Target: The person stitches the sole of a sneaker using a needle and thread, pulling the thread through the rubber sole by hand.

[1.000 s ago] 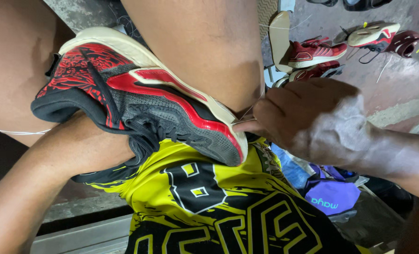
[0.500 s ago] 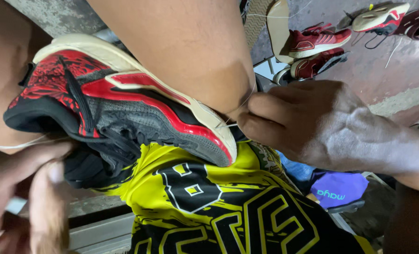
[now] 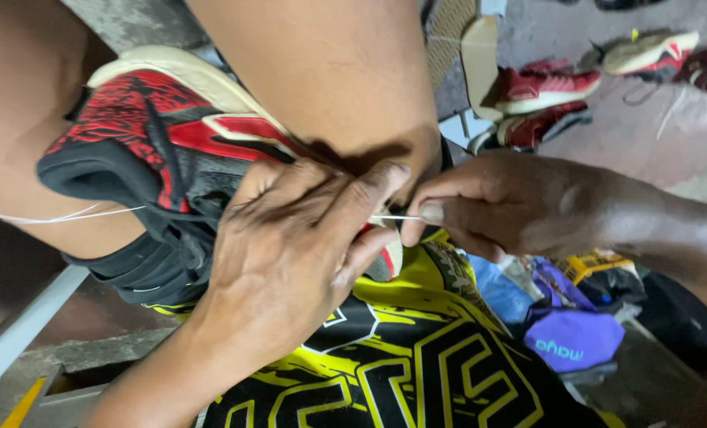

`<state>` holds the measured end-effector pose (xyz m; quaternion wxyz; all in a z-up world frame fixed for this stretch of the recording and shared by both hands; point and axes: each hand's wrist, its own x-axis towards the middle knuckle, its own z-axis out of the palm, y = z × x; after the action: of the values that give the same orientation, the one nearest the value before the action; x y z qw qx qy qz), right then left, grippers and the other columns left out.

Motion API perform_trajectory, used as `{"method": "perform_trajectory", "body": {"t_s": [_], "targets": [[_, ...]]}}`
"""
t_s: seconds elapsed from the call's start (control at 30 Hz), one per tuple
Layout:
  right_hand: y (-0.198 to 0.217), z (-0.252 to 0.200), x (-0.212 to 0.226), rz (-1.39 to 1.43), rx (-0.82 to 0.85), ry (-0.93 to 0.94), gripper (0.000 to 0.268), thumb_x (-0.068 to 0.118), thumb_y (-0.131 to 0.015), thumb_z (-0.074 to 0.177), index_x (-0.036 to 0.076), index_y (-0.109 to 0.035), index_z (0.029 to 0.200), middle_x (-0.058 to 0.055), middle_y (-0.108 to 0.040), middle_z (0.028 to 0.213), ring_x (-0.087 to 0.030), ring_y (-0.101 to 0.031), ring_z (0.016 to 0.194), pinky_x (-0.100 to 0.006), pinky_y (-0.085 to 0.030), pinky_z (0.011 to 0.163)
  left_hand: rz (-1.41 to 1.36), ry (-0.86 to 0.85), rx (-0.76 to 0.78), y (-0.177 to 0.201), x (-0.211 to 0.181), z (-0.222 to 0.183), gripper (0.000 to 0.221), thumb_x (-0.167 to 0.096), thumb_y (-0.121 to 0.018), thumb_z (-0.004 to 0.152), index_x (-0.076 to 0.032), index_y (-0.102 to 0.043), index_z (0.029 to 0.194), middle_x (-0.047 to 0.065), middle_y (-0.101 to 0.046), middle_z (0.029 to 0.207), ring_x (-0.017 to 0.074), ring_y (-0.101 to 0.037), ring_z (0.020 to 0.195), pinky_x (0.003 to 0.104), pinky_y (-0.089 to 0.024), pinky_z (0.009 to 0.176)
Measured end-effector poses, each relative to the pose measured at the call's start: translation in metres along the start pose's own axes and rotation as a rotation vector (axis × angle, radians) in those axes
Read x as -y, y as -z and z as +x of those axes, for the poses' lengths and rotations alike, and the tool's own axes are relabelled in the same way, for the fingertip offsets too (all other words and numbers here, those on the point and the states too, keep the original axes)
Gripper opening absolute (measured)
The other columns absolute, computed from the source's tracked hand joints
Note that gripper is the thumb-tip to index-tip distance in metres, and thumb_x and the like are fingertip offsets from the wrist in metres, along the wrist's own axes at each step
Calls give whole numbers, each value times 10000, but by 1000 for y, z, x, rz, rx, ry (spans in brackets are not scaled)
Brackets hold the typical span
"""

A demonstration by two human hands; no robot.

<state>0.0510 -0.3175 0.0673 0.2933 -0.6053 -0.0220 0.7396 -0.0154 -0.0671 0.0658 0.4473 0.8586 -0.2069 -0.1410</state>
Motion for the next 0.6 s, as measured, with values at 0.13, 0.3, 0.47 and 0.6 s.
{"method": "perform_trajectory", "body": {"t_s": [0.13,0.3,0.47,0.6], "targets": [[-13,-14,-3,-1151,-839,906,281,277,-576,1055,10,-612,1135,-39,-703,962,-153,-583,718,-340,-471,592,-3,1,19,1,1,1,519,-209,-784,891,-67,-614,1361,6,-717,1011,209,-642,984,399,-433,875],[-20,-21,2,-1419,-775,816,330,185,-703,909,69,-736,1217,53,-557,847,-124,-531,727,-285,-466,583,-28,10,-12,-1,3,0,476,-197,-781,900,-69,-620,1330,1,-723,1033,193,-643,975,385,-422,859],[-17,-25,12,-1677,-788,944,293,189,-668,919,52,-756,1164,52,-584,828,-102,-582,773,-238,-452,564,-42,14,-8,-1,6,-2,442,-183,-776,917,-68,-628,1317,-8,-717,981,189,-641,950,385,-415,844],[-15,-20,13,-1047,-548,545,226,290,-640,950,147,-747,1088,24,-531,590,-129,-516,532,-305,-440,485,-61,-2,-5,-1,8,-4,464,-184,-766,916,-50,-613,1333,-1,-716,999,203,-637,966,389,-422,868]]}}
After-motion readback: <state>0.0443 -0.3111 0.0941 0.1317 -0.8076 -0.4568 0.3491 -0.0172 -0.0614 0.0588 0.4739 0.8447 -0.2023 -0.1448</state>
